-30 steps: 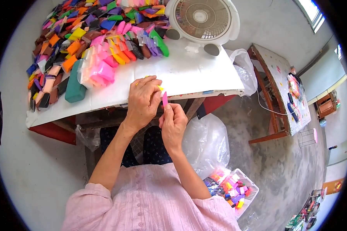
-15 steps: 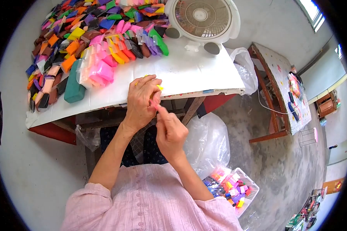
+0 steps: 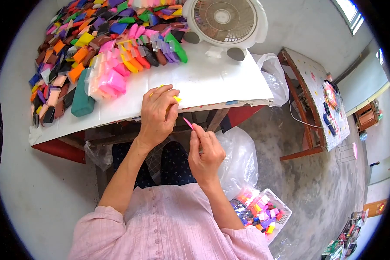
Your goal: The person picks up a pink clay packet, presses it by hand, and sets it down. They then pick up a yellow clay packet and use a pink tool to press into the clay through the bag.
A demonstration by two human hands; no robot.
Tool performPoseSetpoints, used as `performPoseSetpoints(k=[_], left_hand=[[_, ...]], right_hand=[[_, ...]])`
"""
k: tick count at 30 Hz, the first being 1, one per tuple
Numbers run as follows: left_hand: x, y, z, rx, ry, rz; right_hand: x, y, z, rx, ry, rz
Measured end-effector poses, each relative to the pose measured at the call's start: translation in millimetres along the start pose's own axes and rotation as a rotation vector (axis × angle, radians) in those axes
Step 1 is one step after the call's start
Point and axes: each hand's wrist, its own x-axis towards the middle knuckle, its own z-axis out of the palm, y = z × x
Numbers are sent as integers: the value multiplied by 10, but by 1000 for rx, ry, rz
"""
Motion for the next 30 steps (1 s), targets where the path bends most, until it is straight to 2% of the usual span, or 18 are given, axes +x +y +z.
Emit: performPoseSetpoints(k=[6, 9, 15, 18, 21, 24, 27, 30], left_hand=[[-23, 1, -5, 39, -8, 37], [-29, -4, 3, 50, -5, 44], [-28, 1, 6, 68, -8, 45], [-27, 4, 0, 71, -13, 45], [-31, -1, 4, 75, -16, 50], [-37, -10, 6, 75, -17, 60], [-32, -5, -3, 73, -22, 66], [-27, -3, -1, 58, -20, 56]], right_hand=[[173, 1, 167, -164, 89, -137], [215, -45, 181, -223, 33, -151], [257, -92, 204, -91, -35, 86], [289, -77, 227, 18, -109, 269], [284, 48, 307, 178, -209, 368], [395, 5, 246, 623, -405, 780], [484, -65, 192, 836, -401, 959], [313, -49, 375, 947, -262, 880]])
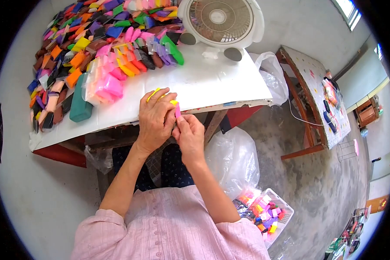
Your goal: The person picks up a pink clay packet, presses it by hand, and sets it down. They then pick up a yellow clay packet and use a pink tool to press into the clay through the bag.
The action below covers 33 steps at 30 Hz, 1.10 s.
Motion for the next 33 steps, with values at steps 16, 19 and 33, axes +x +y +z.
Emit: performPoseSetpoints(k=[16, 19, 33], left_hand=[[5, 16, 23, -14, 37, -58], [5, 12, 23, -10, 34, -55], [-5, -3, 12, -8, 22, -38]], right_hand=[[148, 422, 9, -74, 239, -621], [-23, 356, -21, -99, 131, -488], [-40, 115, 55, -41, 60, -177]])
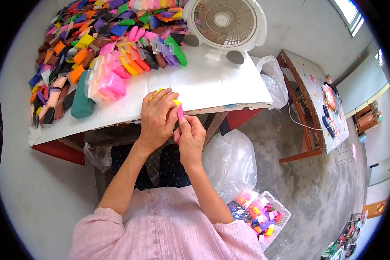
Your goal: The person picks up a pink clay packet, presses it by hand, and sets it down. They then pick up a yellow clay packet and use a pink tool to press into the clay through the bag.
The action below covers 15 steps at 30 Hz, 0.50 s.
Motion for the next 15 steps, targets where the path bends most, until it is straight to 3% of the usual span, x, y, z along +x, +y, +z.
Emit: performPoseSetpoints(k=[2, 5, 11, 15], left_hand=[[3, 8, -9, 1, 0, -1], [8, 3, -3, -12, 0, -7], [11, -8, -1, -45, 9, -23], [8, -10, -1, -45, 5, -30]], right_hand=[[1, -62, 25, 83, -8, 102], [31, 8, 31, 64, 1, 64], [69, 301, 59, -621, 209, -640], [116, 382, 19, -769, 255, -769]])
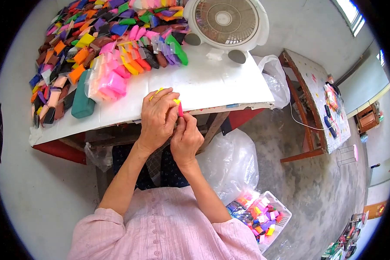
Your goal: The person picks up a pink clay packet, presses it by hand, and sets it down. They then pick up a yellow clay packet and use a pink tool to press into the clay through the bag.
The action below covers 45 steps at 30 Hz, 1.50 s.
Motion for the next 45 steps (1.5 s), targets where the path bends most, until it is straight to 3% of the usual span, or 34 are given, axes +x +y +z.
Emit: performPoseSetpoints(k=[5, 8, 11, 23, 29, 32, 41, 45], left_hand=[[2, 14, 2, 12, 2, -3], [3, 16, 3, 15, 3, -4], [2, 13, 4, 21, 0, 3], [4, 18, 1, 33, -5, 13], [8, 21, -9, 20, -3, 7], [8, 20, 1, 12, 13, 9], [10, 27, -14, 7, 2, -1], [2, 13, 3, 16, 2, 2]], right_hand=[[56, 32, -54, -57, 19, -53], [0, 44, -109, 65, -68, 61], [29, -143, -225, 412, -191, 404], [194, -178, -219, 680, -291, 667], [29, -133, -96, 898, -153, 727], [-43, -104, 45, 850, -36, 683], [-41, -101, 40, 891, -7, 647], [-45, -57, -107, 919, -131, 652]])
